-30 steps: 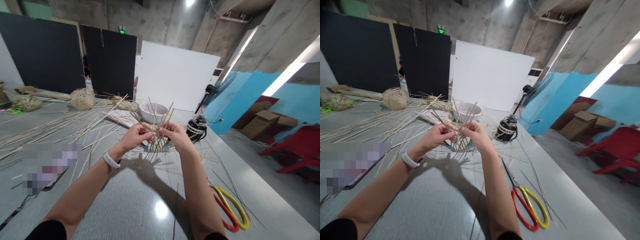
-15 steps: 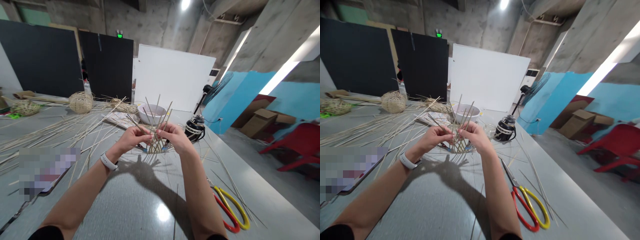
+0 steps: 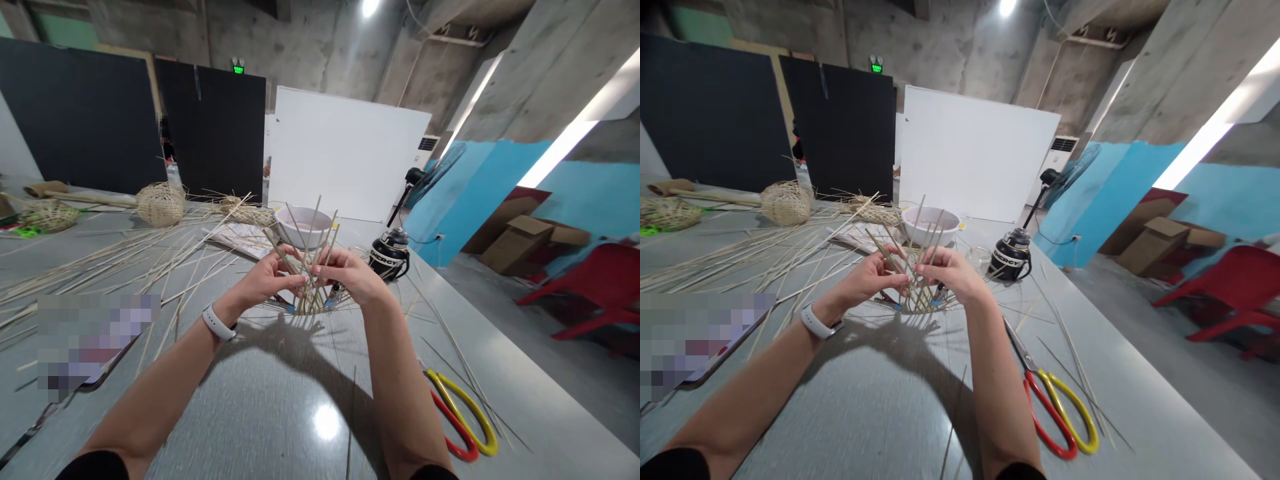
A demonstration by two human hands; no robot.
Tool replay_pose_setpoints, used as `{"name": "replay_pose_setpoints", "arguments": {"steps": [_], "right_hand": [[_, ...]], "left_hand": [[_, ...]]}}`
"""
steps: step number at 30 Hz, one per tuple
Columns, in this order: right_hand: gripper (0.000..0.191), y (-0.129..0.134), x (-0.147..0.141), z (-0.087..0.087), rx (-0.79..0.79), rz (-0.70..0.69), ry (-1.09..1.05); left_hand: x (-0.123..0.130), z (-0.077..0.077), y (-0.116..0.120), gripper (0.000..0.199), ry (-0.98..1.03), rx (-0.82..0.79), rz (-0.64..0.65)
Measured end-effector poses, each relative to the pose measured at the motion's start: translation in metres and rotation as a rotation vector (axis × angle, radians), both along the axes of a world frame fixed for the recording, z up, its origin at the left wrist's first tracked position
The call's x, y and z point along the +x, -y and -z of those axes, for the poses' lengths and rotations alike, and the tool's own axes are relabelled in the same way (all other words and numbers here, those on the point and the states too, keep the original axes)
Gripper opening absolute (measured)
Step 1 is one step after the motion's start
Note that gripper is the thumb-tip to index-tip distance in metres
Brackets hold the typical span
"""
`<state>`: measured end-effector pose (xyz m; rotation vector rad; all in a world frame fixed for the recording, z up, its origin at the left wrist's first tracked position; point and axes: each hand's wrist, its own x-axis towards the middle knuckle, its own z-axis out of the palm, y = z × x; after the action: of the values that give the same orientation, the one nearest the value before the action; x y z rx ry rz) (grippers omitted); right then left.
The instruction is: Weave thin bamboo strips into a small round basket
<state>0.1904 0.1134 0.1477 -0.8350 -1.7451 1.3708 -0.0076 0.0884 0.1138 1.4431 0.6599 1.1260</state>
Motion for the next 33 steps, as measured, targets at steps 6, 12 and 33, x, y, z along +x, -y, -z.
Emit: {"name": "replay_pose_setpoints", "arguments": {"steps": [6,12,33], "right_hand": [[0.031,0.0004,-0.0033,0.0007,-0.019,0.023,-0.014],[0.032,0.0021,-0.0066,0.0012,0.024,0.072,0.006],[0.019,-0.0025,-0.0061,0.0043,0.063,0.159,0.021]], "left_hand": [[-0.0005,0.0008,-0.0036,0.033,0.035,0.050,0.008],[-0.0012,0.0033,-0.0056,0.032,0.044,-0.004,-0.056],[-0.0007,0.0050,-0.0099,0.030,0.065,-0.067,-0.161]]}}
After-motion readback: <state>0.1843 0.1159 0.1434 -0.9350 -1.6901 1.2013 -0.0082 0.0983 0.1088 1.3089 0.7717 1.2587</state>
